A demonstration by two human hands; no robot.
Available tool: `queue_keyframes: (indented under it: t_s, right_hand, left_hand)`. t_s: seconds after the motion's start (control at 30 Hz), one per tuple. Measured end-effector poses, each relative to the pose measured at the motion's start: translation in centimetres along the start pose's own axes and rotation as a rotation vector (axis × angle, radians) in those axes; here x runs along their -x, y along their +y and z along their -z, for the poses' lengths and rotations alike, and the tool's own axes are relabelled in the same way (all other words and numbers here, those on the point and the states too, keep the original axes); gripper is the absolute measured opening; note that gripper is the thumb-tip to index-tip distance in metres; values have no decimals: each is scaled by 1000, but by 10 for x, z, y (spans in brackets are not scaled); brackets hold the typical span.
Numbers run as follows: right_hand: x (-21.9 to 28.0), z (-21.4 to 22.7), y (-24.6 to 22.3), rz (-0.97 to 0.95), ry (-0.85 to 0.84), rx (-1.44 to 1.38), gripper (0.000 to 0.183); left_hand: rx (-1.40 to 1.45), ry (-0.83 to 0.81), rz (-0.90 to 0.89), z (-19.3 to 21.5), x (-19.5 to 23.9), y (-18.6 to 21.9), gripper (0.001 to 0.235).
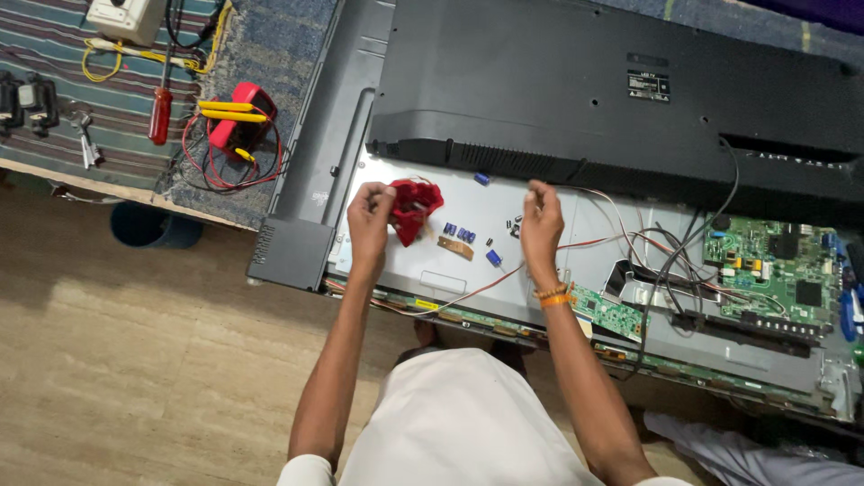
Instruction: The person works on a disassembled television, handling a green circuit board and using a soldering iron, pliers, and a multimeter. They retrieve tools from a drawer, test the board with probes, and place small components into a red pouch.
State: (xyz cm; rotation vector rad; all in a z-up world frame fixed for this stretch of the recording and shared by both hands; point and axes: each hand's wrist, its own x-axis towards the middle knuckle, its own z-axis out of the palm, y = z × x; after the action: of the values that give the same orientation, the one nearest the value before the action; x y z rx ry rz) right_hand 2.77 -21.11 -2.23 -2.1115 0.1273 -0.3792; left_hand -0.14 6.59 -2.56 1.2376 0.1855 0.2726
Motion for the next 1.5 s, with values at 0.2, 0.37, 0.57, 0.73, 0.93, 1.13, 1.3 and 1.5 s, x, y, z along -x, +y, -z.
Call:
queue_keyframes:
  t_s: [0.2, 0.37, 0.57, 0.73, 0.93, 1.13, 1.3, 1.5]
  right_hand:
    - [53, -12, 17, 230, -268, 656, 85]
    - [51, -18, 8, 363, -173, 645, 53]
    - [27, -30, 37, 489, -129, 572, 20]
    - [-7, -30, 71, 16, -130, 107, 19]
    - [-23, -8, 76, -922, -236, -1304, 27]
    - [-11, -38, -17, -974, -484, -1576, 34]
    - [10, -62, -80, -1020, -718, -1618, 56]
    - [15, -61, -92, -1052, -626, -1365, 66]
  left_hand:
    - [-21, -14, 61, 14, -6, -8, 15]
    - [-29, -44, 101, 4, -6, -8, 14]
    - [-143, -41, 108, -9, -4, -5, 16]
    - [-125, -56, 114, -14, -2, -2, 15]
    - [-295, -19, -17, -18, -2, -10, 14]
    - [-491, 2, -160, -24, 0, -3, 17]
    - [-532, 37, -275, -26, 9, 13, 18]
    - [-650, 113, -328, -21, 15, 24, 19]
